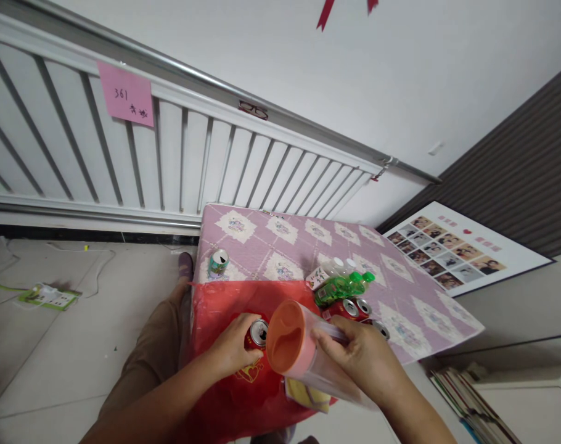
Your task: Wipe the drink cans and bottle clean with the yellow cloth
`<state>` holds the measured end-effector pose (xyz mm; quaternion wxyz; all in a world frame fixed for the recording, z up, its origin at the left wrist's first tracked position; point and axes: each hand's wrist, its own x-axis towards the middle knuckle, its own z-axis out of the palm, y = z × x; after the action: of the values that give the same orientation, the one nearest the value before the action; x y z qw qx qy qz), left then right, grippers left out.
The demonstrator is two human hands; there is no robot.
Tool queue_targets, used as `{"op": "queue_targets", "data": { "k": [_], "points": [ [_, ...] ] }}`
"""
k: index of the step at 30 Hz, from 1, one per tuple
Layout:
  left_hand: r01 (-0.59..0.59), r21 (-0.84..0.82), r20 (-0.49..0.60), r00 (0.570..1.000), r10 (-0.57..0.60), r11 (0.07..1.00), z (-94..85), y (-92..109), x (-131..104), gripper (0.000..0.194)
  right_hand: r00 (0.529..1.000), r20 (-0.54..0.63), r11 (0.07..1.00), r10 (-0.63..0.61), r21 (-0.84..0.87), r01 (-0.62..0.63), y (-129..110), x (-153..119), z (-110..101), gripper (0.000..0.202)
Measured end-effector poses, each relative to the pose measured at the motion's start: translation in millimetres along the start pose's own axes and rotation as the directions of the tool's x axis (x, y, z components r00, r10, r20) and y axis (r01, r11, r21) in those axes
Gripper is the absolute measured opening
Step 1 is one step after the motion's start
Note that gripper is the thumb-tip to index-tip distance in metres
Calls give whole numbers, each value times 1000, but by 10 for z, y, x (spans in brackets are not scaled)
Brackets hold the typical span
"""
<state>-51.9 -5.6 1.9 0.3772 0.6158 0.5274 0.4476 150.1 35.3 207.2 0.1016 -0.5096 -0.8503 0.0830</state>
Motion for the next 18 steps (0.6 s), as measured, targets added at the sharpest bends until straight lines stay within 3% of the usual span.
{"op": "queue_targets", "data": {
  "k": [18],
  "points": [
    [3,-7,-2,1000,-3,1000,8,-5,-9,63,999,34,1000,-18,-19,19,30,7,-7,33]
  ]
}}
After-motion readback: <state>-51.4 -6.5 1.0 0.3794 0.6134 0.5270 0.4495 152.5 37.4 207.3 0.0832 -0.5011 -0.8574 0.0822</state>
